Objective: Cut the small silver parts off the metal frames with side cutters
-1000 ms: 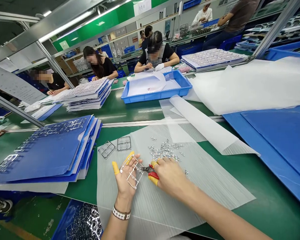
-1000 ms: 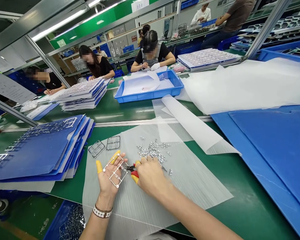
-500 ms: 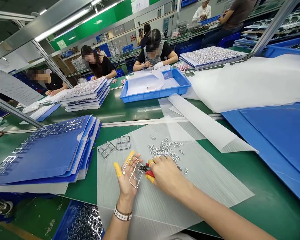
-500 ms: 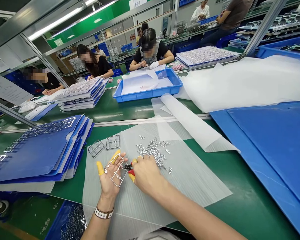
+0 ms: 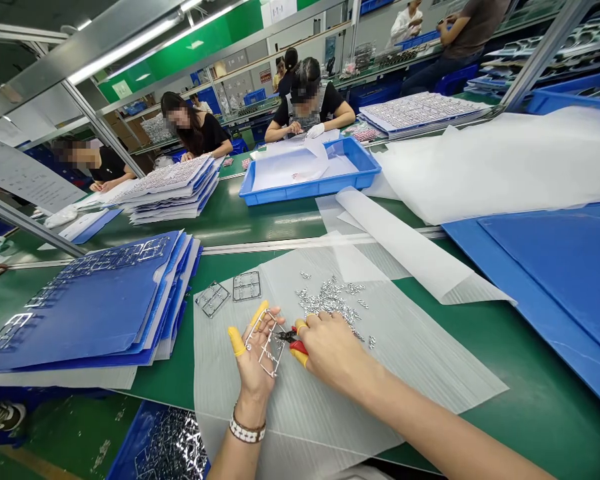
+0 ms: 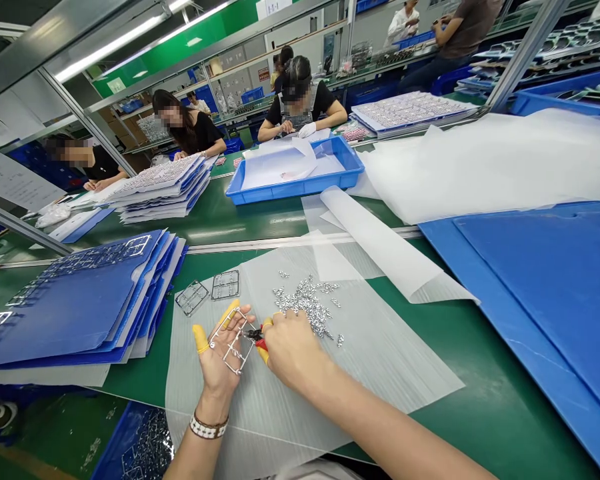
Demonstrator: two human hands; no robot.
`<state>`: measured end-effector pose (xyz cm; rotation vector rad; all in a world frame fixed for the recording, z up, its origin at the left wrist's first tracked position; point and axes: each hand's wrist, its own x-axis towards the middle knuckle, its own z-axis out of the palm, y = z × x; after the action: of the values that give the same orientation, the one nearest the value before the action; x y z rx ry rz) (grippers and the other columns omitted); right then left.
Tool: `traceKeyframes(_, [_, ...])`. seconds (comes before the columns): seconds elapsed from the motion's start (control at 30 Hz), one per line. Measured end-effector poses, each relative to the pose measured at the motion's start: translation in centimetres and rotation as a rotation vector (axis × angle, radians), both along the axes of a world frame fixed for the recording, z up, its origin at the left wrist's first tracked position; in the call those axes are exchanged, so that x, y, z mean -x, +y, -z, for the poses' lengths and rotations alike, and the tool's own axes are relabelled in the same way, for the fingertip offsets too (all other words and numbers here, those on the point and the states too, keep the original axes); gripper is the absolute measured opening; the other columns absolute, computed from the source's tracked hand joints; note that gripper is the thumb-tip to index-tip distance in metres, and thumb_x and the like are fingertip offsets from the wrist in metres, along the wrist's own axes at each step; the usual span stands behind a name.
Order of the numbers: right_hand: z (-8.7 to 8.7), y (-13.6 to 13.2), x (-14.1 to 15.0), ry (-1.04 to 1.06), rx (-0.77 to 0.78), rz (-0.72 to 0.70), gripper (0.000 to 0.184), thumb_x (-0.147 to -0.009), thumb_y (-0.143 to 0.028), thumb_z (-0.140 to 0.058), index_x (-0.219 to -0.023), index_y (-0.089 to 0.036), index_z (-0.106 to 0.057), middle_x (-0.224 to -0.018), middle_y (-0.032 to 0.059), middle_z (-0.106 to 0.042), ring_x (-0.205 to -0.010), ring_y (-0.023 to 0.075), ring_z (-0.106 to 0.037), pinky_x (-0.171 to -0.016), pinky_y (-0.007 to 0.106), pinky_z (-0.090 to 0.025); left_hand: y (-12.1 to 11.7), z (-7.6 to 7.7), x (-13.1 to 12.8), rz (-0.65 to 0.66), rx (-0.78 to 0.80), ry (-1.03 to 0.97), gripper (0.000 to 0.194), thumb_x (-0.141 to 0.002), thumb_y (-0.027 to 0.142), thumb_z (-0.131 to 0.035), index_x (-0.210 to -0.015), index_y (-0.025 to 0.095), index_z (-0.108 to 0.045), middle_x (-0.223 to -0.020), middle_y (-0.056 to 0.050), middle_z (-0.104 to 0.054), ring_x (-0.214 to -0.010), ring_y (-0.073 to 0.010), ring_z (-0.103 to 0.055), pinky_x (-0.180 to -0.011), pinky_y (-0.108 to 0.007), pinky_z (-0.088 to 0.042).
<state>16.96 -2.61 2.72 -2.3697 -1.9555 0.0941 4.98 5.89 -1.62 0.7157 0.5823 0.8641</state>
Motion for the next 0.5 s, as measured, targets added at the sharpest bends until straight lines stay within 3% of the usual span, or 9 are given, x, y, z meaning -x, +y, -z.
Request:
traceKeyframes(0.2, [0.0,-0.1,-0.3,0.01,-0.002,-0.028,0.019,-0.084,-0.033,-0.053,-0.086,-0.016,-0.062,-0.078,0.0096,-0.063,-0.074,0.0244,-0.06,-0.063,0.033,-0.037,0.1,-0.5,0.1,0.005,-0.01,-0.01,0.075,-0.079,0.07,-0.03,-0.109,0.012,-0.064,-0.112,-0.017,-0.064,-0.094,-0.026,-0.062,-0.087,-0.037,-0.044])
traceKeyframes(0.5, [-0.1,-0.6,1.4,0.048,-0.031,-0.031,0.028,-0.08,-0.042,-0.057,-0.092,-0.017,-0.061,-0.086,0.0103,-0.063,-0.083,0.0274,-0.057,-0.071,0.037,-0.036,0.9,-0.5,-0.3,-0.072,0.011,0.02,0.076,-0.079,0.071,-0.026,-0.105,0.011,-0.065,-0.108,-0.016,-0.065,-0.09,-0.0239,-0.062,-0.083,-0.034,-0.045])
